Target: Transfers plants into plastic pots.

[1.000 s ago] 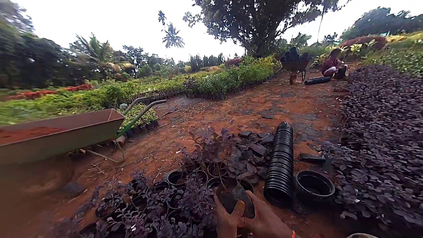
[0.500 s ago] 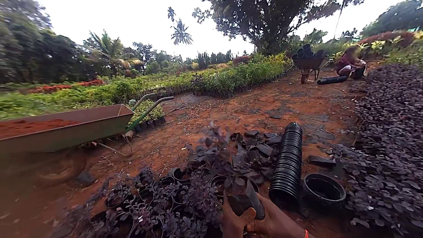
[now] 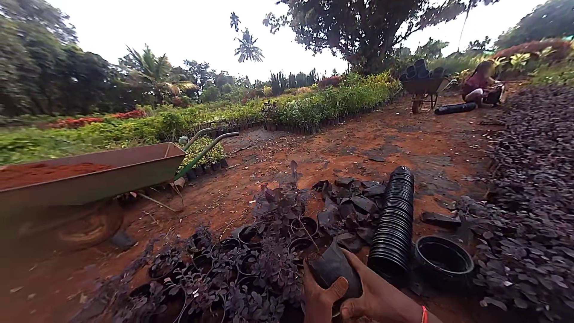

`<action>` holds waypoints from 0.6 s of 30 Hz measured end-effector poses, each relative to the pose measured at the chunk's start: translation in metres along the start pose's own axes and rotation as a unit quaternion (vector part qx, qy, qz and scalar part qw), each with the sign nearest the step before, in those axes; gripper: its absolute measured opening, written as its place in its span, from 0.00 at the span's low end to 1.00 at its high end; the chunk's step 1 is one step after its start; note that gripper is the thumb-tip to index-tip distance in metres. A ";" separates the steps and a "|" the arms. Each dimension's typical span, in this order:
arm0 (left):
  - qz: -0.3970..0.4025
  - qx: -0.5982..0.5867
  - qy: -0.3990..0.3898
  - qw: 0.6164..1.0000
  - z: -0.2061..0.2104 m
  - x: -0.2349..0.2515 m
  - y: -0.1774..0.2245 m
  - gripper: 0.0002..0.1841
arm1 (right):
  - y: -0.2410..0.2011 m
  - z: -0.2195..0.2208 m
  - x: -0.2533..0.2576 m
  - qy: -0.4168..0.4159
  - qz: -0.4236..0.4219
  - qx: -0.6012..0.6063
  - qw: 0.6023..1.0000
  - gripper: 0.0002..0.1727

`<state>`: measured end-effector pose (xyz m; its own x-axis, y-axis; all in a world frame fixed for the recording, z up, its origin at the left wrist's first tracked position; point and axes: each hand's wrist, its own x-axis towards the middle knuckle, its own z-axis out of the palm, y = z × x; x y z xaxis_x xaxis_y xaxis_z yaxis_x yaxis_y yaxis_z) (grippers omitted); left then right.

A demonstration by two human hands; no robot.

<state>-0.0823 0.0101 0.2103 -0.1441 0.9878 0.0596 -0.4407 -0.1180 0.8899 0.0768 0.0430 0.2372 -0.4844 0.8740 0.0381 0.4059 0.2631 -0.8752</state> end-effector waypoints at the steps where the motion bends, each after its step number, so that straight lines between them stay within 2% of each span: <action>1: 0.005 0.011 -0.011 1.000 0.003 -0.003 0.000 0.60 | 0.003 0.005 0.000 0.016 -0.002 0.005 1.000 0.70; 5: -0.004 0.071 -0.014 0.997 0.005 -0.002 0.000 0.60 | 0.009 0.022 0.001 0.120 0.038 -0.101 0.987 0.51; 9: 0.026 0.057 0.040 0.997 0.013 -0.004 -0.009 0.60 | -0.001 0.028 -0.006 0.185 0.050 -0.191 0.963 0.46; 11: 0.024 0.023 0.044 0.998 0.012 -0.004 -0.008 0.57 | -0.001 0.022 -0.009 0.154 0.011 -0.186 0.970 0.53; 13: 0.017 0.002 0.026 1.000 0.007 -0.004 -0.006 0.58 | 0.003 0.009 -0.008 0.087 -0.036 -0.150 0.984 0.72; 14: 0.022 0.004 0.016 1.000 0.007 -0.004 -0.006 0.58 | 0.005 0.004 -0.006 0.071 -0.046 -0.133 0.988 0.76; 15: 0.030 0.013 0.005 0.999 0.007 -0.005 -0.005 0.58 | 0.006 0.003 -0.005 0.078 -0.046 -0.123 0.988 0.74; 18: 0.049 0.048 0.000 0.998 0.009 -0.006 -0.006 0.56 | 0.009 0.012 -0.007 0.161 -0.019 -0.144 0.976 0.49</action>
<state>-0.0701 0.0057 0.2085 -0.1825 0.9718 0.1494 -0.3378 -0.2047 0.9187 0.0740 0.0346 0.2230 -0.2542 0.9321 0.2578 0.6154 0.3616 -0.7004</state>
